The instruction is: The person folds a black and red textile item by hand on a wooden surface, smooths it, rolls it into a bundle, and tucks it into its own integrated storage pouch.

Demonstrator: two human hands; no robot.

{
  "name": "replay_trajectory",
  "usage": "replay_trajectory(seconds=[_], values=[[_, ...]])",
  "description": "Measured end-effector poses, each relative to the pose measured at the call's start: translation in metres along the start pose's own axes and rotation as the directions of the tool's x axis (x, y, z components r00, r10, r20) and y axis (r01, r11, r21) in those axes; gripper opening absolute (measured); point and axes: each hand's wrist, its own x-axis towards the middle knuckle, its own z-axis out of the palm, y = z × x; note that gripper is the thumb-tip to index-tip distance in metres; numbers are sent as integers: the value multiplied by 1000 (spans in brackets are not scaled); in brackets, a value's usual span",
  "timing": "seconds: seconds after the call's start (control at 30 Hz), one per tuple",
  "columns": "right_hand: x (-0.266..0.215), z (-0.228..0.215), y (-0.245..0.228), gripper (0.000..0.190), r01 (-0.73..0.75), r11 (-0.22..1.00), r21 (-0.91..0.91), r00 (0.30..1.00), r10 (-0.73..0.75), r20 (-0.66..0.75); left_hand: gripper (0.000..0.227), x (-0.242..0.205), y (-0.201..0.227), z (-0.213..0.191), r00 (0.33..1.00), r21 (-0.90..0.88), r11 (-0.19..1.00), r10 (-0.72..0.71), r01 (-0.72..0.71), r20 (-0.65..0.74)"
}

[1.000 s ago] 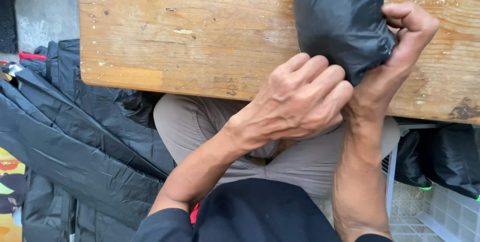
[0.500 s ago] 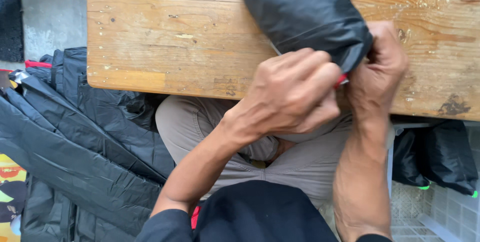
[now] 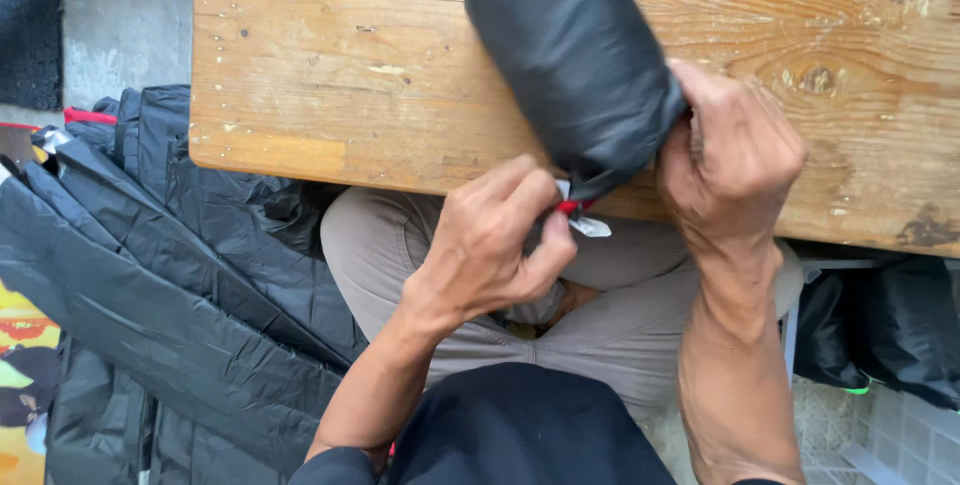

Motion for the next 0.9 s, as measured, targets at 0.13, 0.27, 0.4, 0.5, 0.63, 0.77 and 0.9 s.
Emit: replay_trajectory(seconds=[0.13,0.27,0.4,0.5,0.63,0.77,0.9], values=[[18,-2,-11,30,96,979,181,995,-87,-58,28,5,16,-28,992,58,998,44,-37,-117],[22,2,-23,23,-3,928,373,998,25,-54,27,29,20,-50,973,198,973,153,-118,-173],[11,-1,-36,29,-327,766,553,918,398,-8,55,48,-13,-28,965,664,743,-102,-88,242],[-19,-4,-30,28,-521,569,636,764,643,51,54,43,-20,-18,984,686,719,-16,-111,176],[-30,-11,-36,45,-660,615,431,751,544,374,56,40,-21,-15,968,689,712,-55,-134,245],[-37,3,-38,49,-300,920,251,937,235,260,61,38,-17,-10,939,719,669,-97,-185,331],[-21,-23,-32,58,-552,712,434,822,376,428,57,43,-22,-1,913,717,659,-113,-227,392]])
